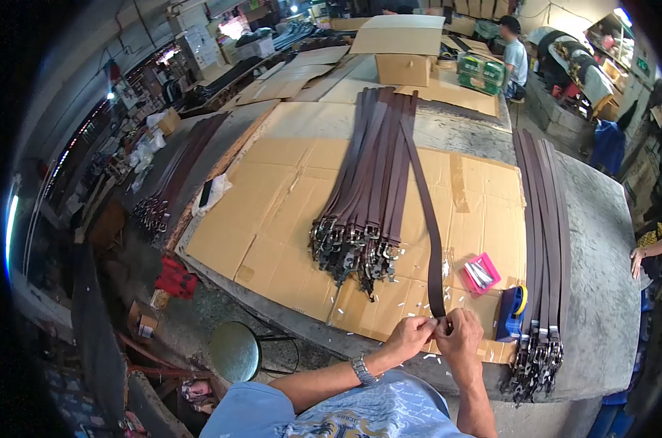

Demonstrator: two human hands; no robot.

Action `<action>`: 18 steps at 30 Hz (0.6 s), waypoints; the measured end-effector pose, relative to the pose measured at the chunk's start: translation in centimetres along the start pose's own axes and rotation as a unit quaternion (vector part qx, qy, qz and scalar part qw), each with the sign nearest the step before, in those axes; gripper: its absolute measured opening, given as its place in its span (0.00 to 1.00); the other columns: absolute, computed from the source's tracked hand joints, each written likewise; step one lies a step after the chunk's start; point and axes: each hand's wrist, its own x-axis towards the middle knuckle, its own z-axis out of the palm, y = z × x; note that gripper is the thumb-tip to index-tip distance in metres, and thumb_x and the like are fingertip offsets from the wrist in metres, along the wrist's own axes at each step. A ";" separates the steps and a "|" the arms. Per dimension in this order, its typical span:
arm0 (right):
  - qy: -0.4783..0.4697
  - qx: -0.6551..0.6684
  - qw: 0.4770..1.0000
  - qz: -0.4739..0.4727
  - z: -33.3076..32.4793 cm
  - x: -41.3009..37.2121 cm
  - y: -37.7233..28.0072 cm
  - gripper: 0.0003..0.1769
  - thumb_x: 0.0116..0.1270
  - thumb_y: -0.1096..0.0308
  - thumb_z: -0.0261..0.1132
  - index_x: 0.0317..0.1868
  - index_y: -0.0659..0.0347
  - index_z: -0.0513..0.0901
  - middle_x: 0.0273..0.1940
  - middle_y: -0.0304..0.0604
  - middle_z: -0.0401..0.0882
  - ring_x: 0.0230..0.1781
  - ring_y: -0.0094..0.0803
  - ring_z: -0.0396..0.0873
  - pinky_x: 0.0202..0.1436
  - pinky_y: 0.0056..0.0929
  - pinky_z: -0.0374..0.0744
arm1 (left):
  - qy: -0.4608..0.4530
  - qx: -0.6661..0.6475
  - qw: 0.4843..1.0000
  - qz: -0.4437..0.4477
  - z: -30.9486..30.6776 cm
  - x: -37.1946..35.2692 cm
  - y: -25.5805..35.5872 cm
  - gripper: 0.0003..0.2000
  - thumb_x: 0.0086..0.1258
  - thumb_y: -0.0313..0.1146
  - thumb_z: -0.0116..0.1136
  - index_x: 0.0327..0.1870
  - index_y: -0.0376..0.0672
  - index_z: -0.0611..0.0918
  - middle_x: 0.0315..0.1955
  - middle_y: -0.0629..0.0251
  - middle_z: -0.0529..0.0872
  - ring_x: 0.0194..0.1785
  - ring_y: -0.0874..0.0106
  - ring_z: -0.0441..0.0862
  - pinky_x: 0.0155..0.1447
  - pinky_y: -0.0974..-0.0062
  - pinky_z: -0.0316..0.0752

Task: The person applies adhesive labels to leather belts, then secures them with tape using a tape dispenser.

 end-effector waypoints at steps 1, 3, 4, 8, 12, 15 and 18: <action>-0.002 0.004 1.000 -0.005 0.1 -0.2 -0.2 0.08 0.53 0.76 0.65 0.25 0.62 0.72 0.23 0.49 0.72 0.26 0.48 0.74 0.28 0.47 0.70 | -0.021 -0.085 0.996 -0.032 0.1 0.1 -0.5 0.18 0.78 0.42 0.50 0.37 0.33 0.82 0.28 0.70 0.82 0.31 0.83 0.76 0.36 0.79 0.75; -0.011 -0.016 1.000 -0.013 0.3 -0.6 -0.4 0.09 0.53 0.76 0.66 0.26 0.63 0.72 0.24 0.48 0.72 0.26 0.47 0.74 0.29 0.46 0.71 | -0.034 -0.146 0.988 -0.039 0.1 0.2 -0.7 0.19 0.79 0.43 0.49 0.36 0.34 0.82 0.28 0.71 0.81 0.32 0.83 0.76 0.35 0.81 0.73; -0.012 -0.016 1.000 -0.023 0.4 -0.9 -0.4 0.09 0.53 0.77 0.66 0.27 0.63 0.72 0.25 0.48 0.72 0.27 0.47 0.74 0.30 0.45 0.71 | -0.042 -0.168 0.984 -0.038 0.2 0.2 -0.6 0.18 0.79 0.43 0.49 0.35 0.35 0.82 0.28 0.72 0.81 0.32 0.83 0.76 0.36 0.82 0.73; -0.038 -0.008 0.999 -0.020 -0.3 -1.4 -1.2 0.09 0.53 0.77 0.66 0.27 0.62 0.73 0.25 0.49 0.72 0.27 0.46 0.74 0.30 0.45 0.71 | -0.027 -0.175 0.984 -0.038 0.7 0.5 -1.2 0.18 0.77 0.44 0.51 0.34 0.37 0.82 0.27 0.72 0.80 0.31 0.84 0.75 0.36 0.83 0.73; -0.040 0.006 0.999 -0.033 -0.5 -1.8 -1.6 0.08 0.54 0.78 0.66 0.29 0.62 0.74 0.26 0.47 0.73 0.28 0.46 0.74 0.30 0.44 0.72 | -0.013 -0.133 0.990 -0.043 0.2 0.7 -1.1 0.19 0.74 0.45 0.56 0.36 0.34 0.83 0.27 0.73 0.81 0.32 0.84 0.76 0.35 0.81 0.74; -0.037 0.013 0.999 -0.029 -1.0 -2.1 -2.2 0.06 0.55 0.77 0.66 0.33 0.61 0.78 0.27 0.47 0.74 0.28 0.45 0.75 0.30 0.43 0.72 | -0.015 -0.073 0.997 -0.019 -0.6 0.4 0.7 0.17 0.74 0.42 0.57 0.39 0.32 0.84 0.29 0.72 0.82 0.33 0.83 0.77 0.37 0.82 0.75; -0.031 0.036 0.999 -0.003 -2.4 -1.8 -3.5 0.10 0.57 0.76 0.67 0.41 0.62 0.82 0.27 0.46 0.74 0.28 0.45 0.75 0.30 0.41 0.72 | -0.003 -0.147 0.989 0.002 -0.7 0.7 1.0 0.13 0.73 0.38 0.58 0.37 0.35 0.85 0.31 0.70 0.84 0.35 0.83 0.79 0.40 0.83 0.76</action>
